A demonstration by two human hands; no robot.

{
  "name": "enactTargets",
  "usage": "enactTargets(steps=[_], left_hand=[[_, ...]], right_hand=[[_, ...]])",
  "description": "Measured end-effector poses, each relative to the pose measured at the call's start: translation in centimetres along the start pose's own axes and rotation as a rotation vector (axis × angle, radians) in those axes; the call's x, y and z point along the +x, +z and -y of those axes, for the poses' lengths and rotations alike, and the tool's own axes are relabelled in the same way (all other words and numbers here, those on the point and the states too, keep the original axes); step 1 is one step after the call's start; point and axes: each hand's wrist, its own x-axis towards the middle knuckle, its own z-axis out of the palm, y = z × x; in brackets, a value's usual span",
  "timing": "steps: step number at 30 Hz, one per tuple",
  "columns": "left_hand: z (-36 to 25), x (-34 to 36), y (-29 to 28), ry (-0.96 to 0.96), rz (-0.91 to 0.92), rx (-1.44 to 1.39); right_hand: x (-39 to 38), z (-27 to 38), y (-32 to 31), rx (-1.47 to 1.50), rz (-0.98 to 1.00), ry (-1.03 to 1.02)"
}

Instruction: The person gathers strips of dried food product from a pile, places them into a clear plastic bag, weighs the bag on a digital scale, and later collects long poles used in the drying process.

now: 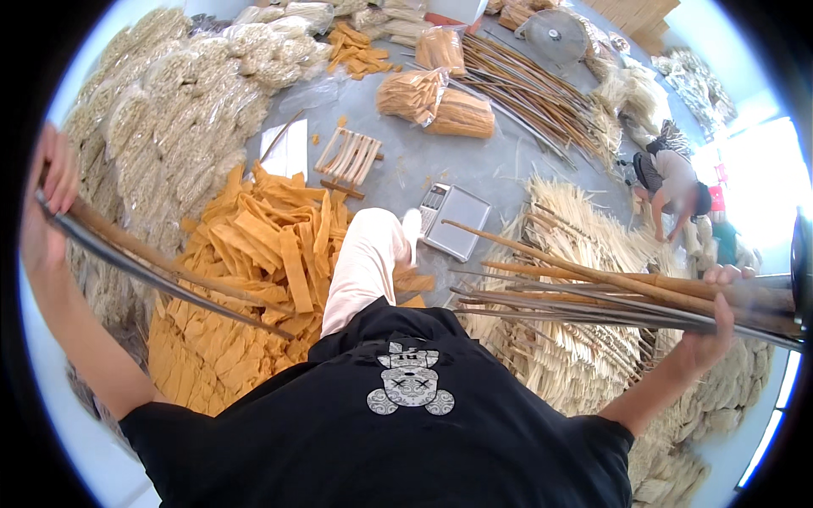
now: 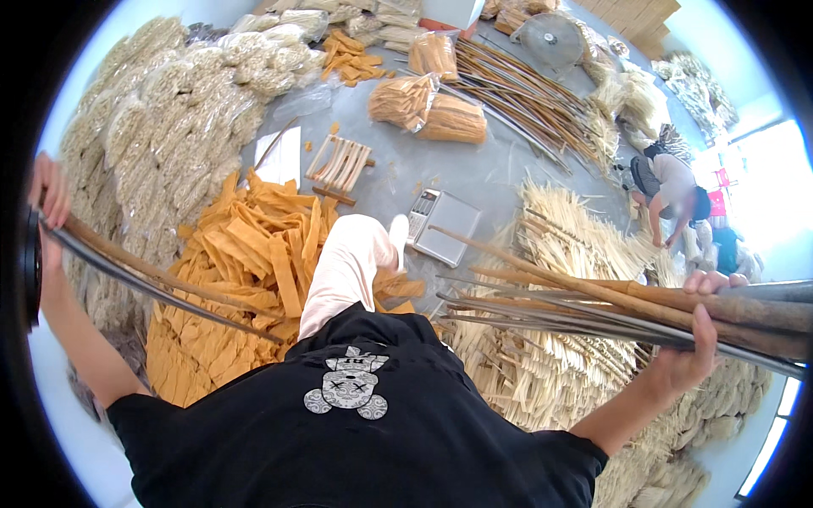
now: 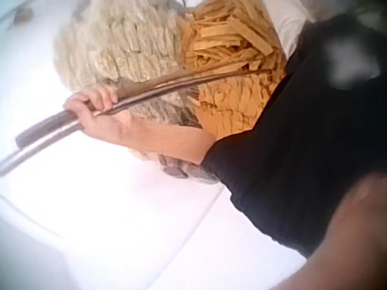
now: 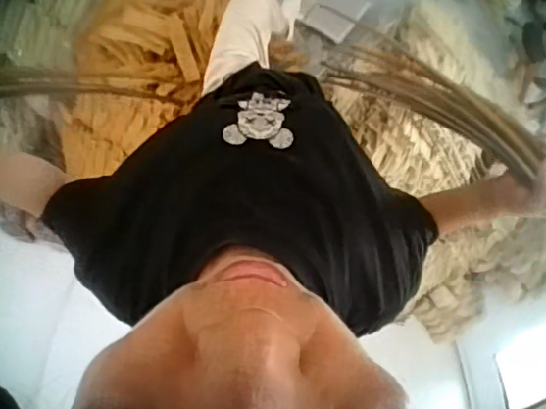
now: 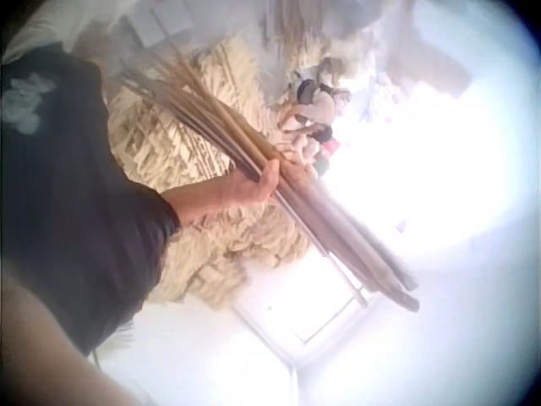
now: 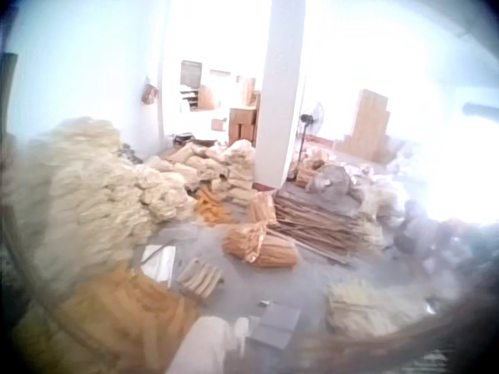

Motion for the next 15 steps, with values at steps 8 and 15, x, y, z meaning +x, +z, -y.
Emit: enactTargets(steps=[8, 15], left_hand=[[11.9, 12.0, 6.1, -0.254, 0.215, 0.017], [26.7, 23.9, 10.0, -0.465, 0.114, 0.022]], right_hand=[[6.3, -0.7, 2.6, -0.091, 0.028, 0.074], [19.2, -6.2, 9.1, -0.239, 0.207, 0.195]])
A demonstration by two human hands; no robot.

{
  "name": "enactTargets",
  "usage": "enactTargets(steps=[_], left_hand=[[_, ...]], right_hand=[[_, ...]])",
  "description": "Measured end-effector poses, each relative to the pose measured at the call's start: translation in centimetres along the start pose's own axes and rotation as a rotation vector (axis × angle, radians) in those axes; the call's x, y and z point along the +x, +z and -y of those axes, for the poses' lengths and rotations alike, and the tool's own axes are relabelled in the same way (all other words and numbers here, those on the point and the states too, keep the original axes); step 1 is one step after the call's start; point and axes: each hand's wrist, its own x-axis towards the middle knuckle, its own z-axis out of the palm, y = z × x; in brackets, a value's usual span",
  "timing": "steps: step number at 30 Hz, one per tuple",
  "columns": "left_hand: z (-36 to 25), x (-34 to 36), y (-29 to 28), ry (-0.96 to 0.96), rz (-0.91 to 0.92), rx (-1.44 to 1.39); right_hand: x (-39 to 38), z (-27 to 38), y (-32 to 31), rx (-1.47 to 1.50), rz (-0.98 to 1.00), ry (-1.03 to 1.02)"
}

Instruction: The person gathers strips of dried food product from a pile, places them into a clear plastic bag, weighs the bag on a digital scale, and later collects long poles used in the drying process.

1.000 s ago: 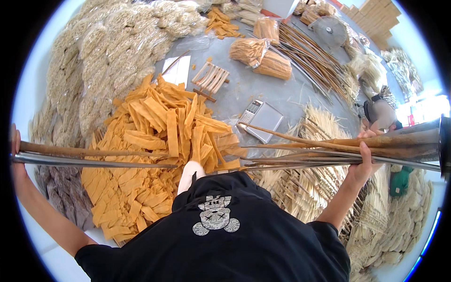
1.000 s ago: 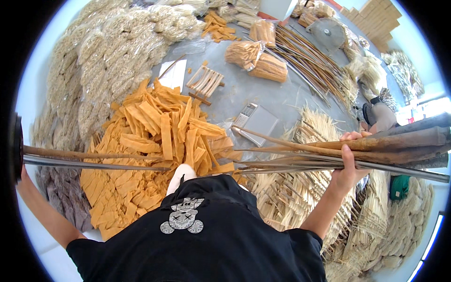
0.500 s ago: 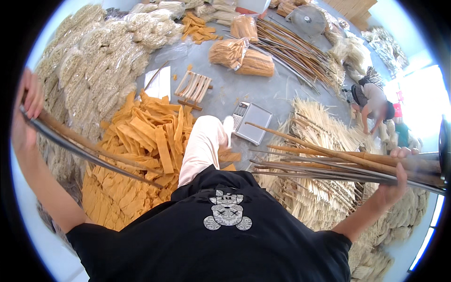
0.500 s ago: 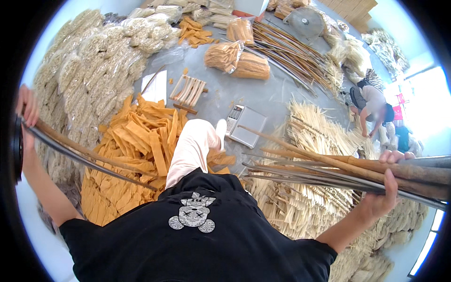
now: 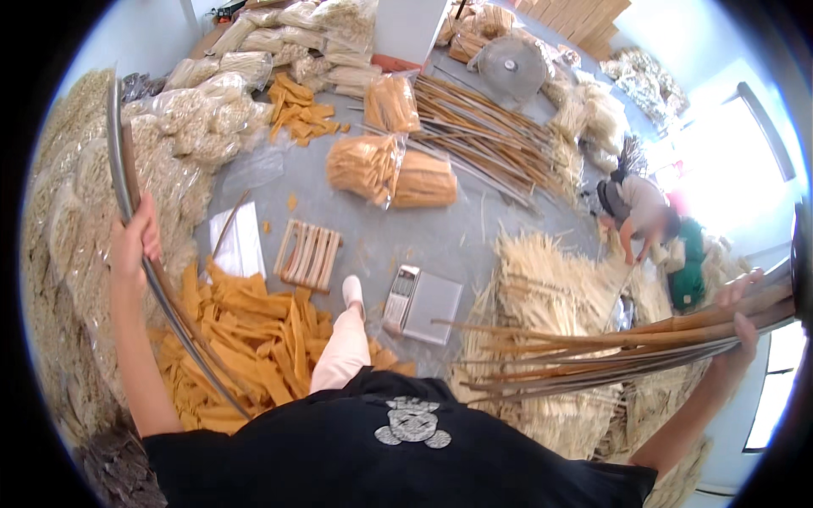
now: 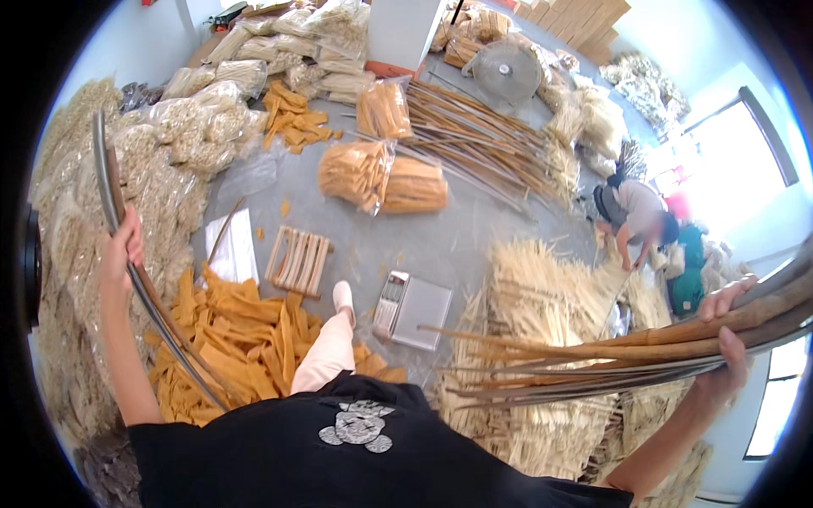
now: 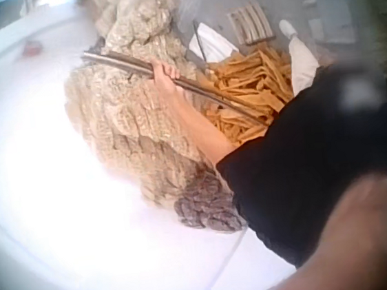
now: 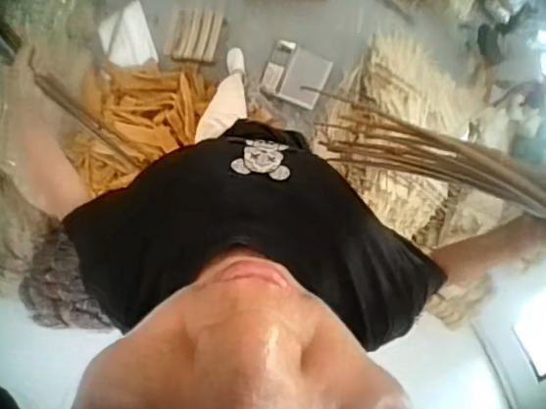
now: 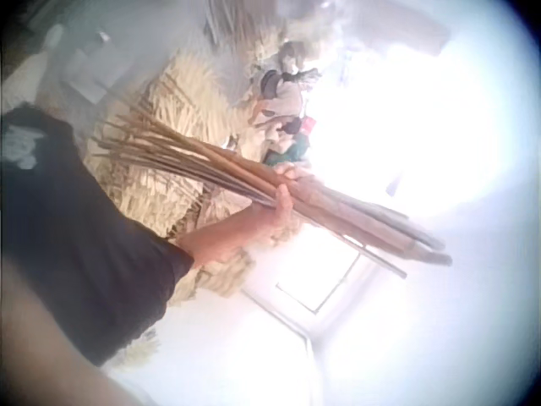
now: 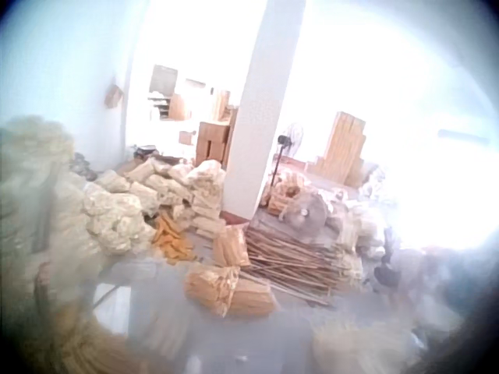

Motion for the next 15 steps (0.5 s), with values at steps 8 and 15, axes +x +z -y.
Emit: enactTargets(steps=[8, 15], left_hand=[[9.8, 14.9, 0.4, -0.228, -0.109, 0.07], [12.4, 20.3, 7.0, -0.339, -0.017, 0.055]], right_hand=[[16.2, -9.7, 10.6, -0.09, 0.043, 0.18], [20.3, -11.6, 12.2, -0.2, -0.041, 0.178]])
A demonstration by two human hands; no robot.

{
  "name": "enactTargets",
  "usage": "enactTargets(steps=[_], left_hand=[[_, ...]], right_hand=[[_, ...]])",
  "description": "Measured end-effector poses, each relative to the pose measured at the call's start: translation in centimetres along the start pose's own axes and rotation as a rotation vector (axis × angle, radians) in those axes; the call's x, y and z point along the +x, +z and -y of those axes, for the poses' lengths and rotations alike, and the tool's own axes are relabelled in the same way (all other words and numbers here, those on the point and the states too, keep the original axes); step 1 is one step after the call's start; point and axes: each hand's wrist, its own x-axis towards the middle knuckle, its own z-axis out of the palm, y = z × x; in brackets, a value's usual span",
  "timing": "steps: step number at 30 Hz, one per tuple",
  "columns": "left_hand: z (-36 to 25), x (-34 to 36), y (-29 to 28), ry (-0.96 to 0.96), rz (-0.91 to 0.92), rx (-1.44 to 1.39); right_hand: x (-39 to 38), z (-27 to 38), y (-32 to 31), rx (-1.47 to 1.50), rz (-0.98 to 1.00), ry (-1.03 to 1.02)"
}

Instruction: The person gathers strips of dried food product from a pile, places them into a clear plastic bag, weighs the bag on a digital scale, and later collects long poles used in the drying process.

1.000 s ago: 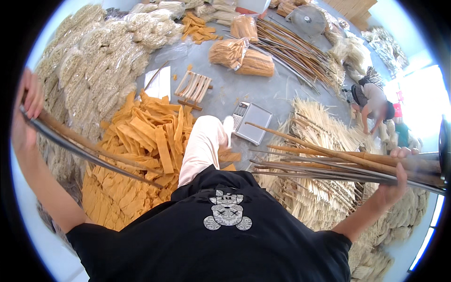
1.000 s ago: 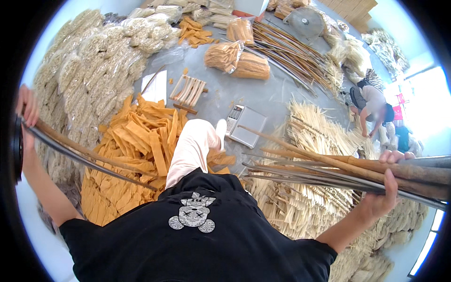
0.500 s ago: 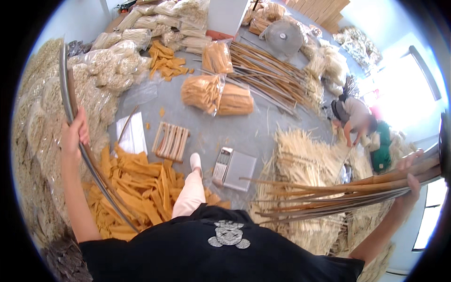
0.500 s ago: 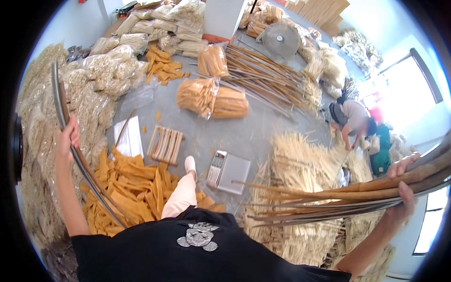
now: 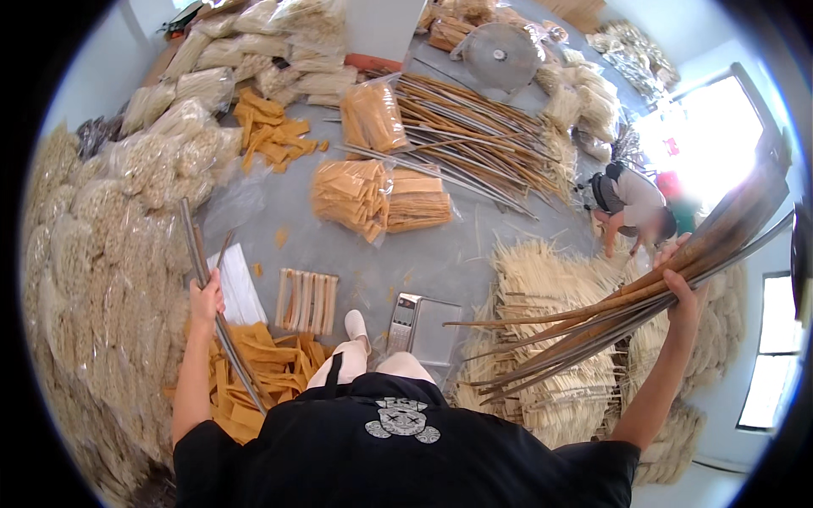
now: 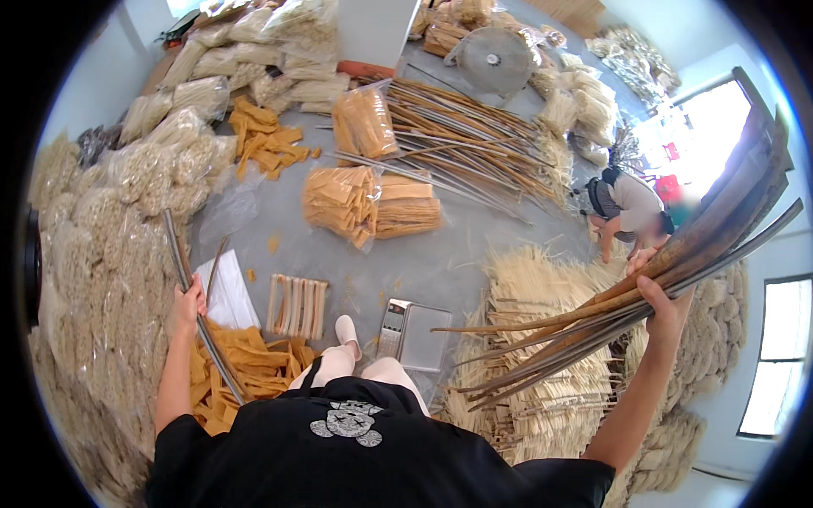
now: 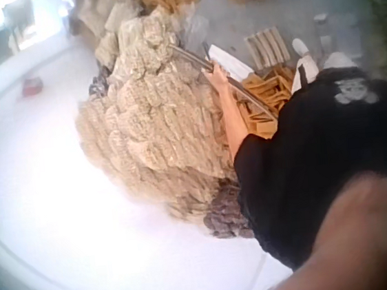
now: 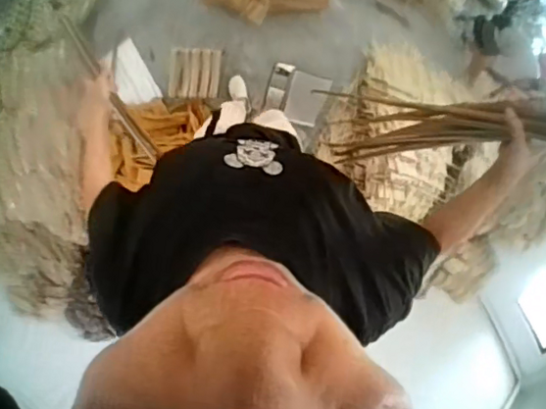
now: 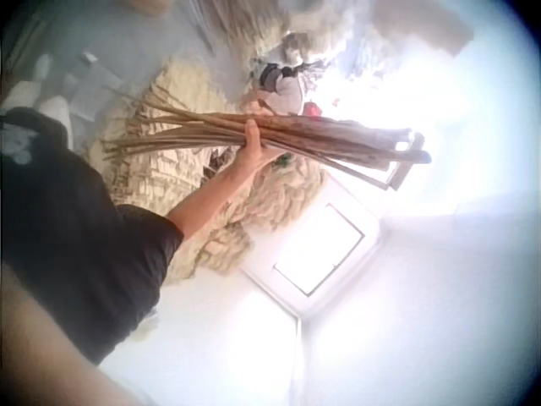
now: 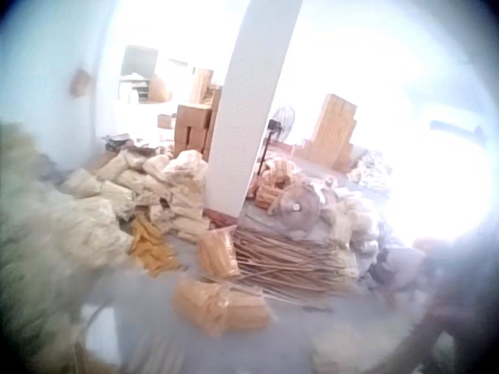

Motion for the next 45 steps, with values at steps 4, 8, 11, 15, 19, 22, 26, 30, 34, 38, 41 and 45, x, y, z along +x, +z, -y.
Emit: enactTargets(steps=[4, 8, 11, 15, 19, 22, 26, 30, 34, 38, 41, 45], left_hand=[[0.0, 1.9, 2.5, -0.029, 0.143, 0.034], [1.2, 3.0, 3.8, -0.062, 0.169, 0.046], [1.8, 3.7, 4.8, -0.092, 0.167, 0.059], [1.1, 3.5, 6.2, -0.135, 0.167, 0.109], [0.2, 4.4, 7.9, -0.161, 0.194, 0.118], [1.1, 5.4, 8.0, -0.154, 0.108, 0.135], [1.7, 6.7, 10.9, -0.112, 0.084, 0.183], [-0.6, 7.3, 17.7, -0.183, 0.061, 0.214], [-0.3, 7.3, 20.0, -0.217, 0.093, 0.22], [-2.2, 8.2, 21.8, -0.256, 0.119, 0.186], [-1.4, 10.2, 21.5, -0.268, 0.093, 0.187], [0.6, 12.3, 20.8, -0.329, 0.064, 0.207]], right_hand=[[2.1, 3.2, -1.7, -0.021, 0.031, -0.046], [6.1, 6.1, -3.2, -0.066, 0.037, -0.082], [9.1, 7.8, -3.2, -0.09, 0.043, -0.115], [13.1, 7.9, -0.2, -0.124, 0.087, -0.102], [18.4, 4.6, 2.4, -0.052, 0.279, -0.11], [23.5, 0.0, 4.8, -0.09, 0.401, -0.105], [29.1, -3.7, 7.7, -0.179, 0.417, -0.129], [35.6, -8.2, 8.9, -0.283, 0.363, -0.185], [39.2, -8.9, 13.6, -0.409, 0.31, -0.183], [43.4, -9.2, 17.1, -0.333, 0.618, -0.263], [45.8, -10.2, 19.7, -0.306, 0.703, -0.336], [49.0, -12.1, 24.0, -0.285, 0.844, -0.399]])
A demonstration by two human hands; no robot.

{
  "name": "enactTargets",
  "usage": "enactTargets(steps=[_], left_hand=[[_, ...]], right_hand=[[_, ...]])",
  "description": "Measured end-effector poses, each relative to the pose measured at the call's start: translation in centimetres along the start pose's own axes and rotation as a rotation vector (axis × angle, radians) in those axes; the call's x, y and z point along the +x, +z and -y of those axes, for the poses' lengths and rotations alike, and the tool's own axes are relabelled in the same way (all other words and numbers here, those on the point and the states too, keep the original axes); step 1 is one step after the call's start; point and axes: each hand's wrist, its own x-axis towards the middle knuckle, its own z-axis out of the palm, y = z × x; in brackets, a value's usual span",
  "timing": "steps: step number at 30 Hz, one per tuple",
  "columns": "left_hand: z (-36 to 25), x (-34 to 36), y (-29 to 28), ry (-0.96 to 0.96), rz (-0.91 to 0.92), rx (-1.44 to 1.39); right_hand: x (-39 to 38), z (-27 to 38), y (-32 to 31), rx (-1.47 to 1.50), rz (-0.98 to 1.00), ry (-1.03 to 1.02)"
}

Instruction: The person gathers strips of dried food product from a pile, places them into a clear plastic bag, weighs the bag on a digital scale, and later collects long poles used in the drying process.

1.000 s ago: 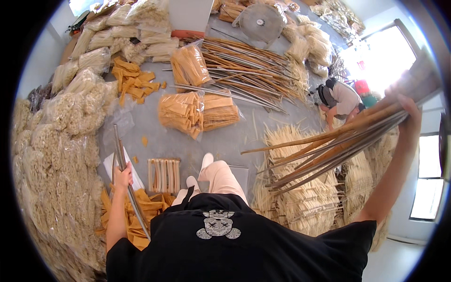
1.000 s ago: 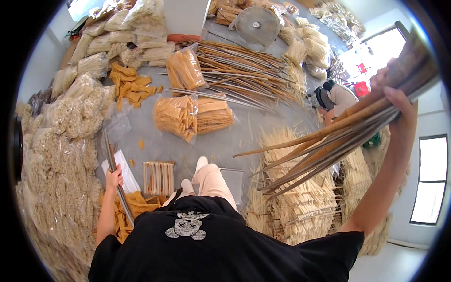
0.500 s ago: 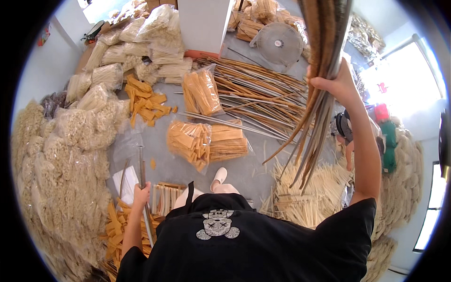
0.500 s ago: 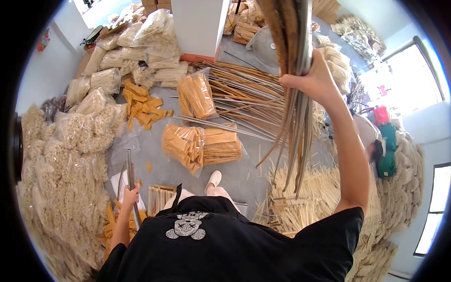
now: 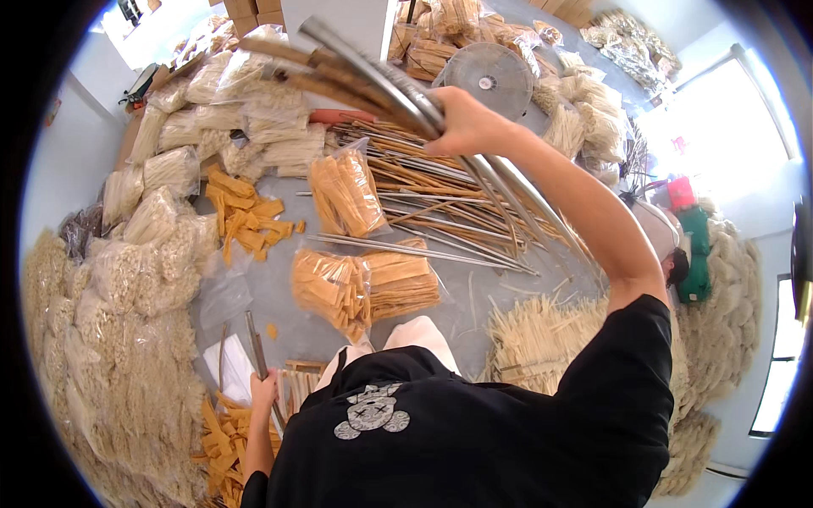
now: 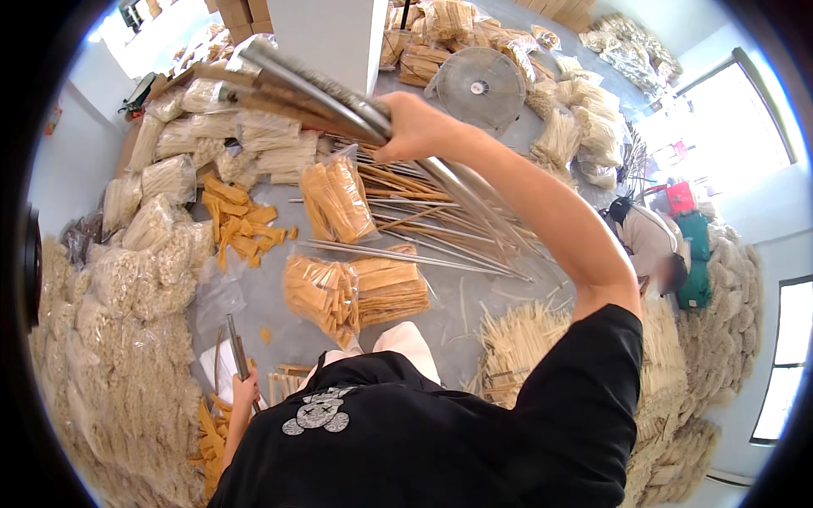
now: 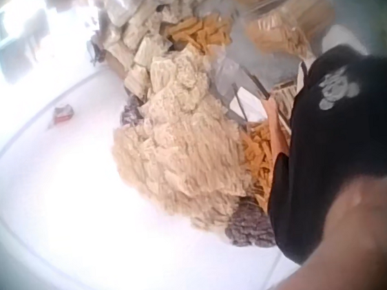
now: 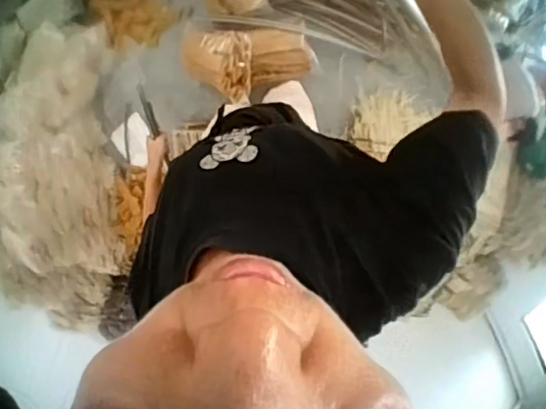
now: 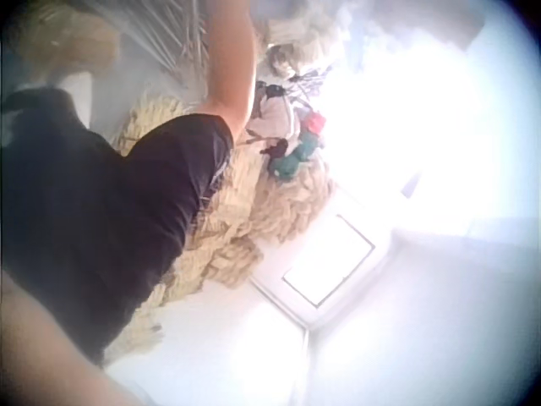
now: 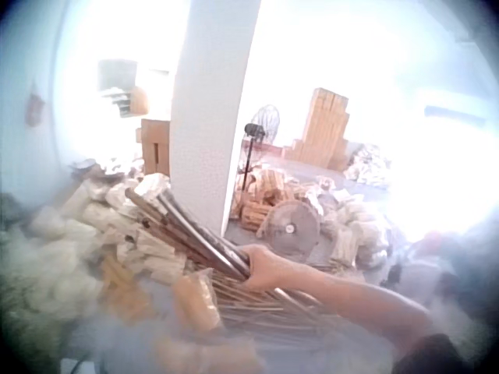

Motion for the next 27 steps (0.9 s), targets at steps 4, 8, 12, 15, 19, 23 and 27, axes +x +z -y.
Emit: enactTargets(steps=[4, 8, 12, 15, 19, 23, 27], left_hand=[[5.8, 1.0, -1.7, 0.061, -0.295, 0.32], [6.0, -3.4, 2.2, 0.178, -0.312, 0.407], [2.6, -8.7, 9.7, -0.035, -0.181, 0.483], [1.2, -11.0, 13.7, -0.057, -0.181, 0.511], [3.8, -12.3, 16.0, 0.014, -0.253, 0.505], [1.9, -13.0, 17.3, 0.008, -0.275, 0.35], [-1.9, -12.9, 18.6, 0.086, -0.34, 0.257]], right_hand=[[4.4, -4.4, 3.1, 0.04, 0.091, -0.018], [6.9, -11.3, 5.3, -0.058, 0.043, 0.015], [7.4, -18.4, 9.0, -0.181, -0.01, 0.104], [6.7, -23.4, 11.8, -0.159, -0.08, 0.153], [6.8, -24.9, 14.2, -0.057, -0.127, 0.075], [8.7, -25.7, 16.6, -0.025, 0.001, 0.055], [10.7, -27.2, 17.5, -0.053, -0.153, 0.02]])
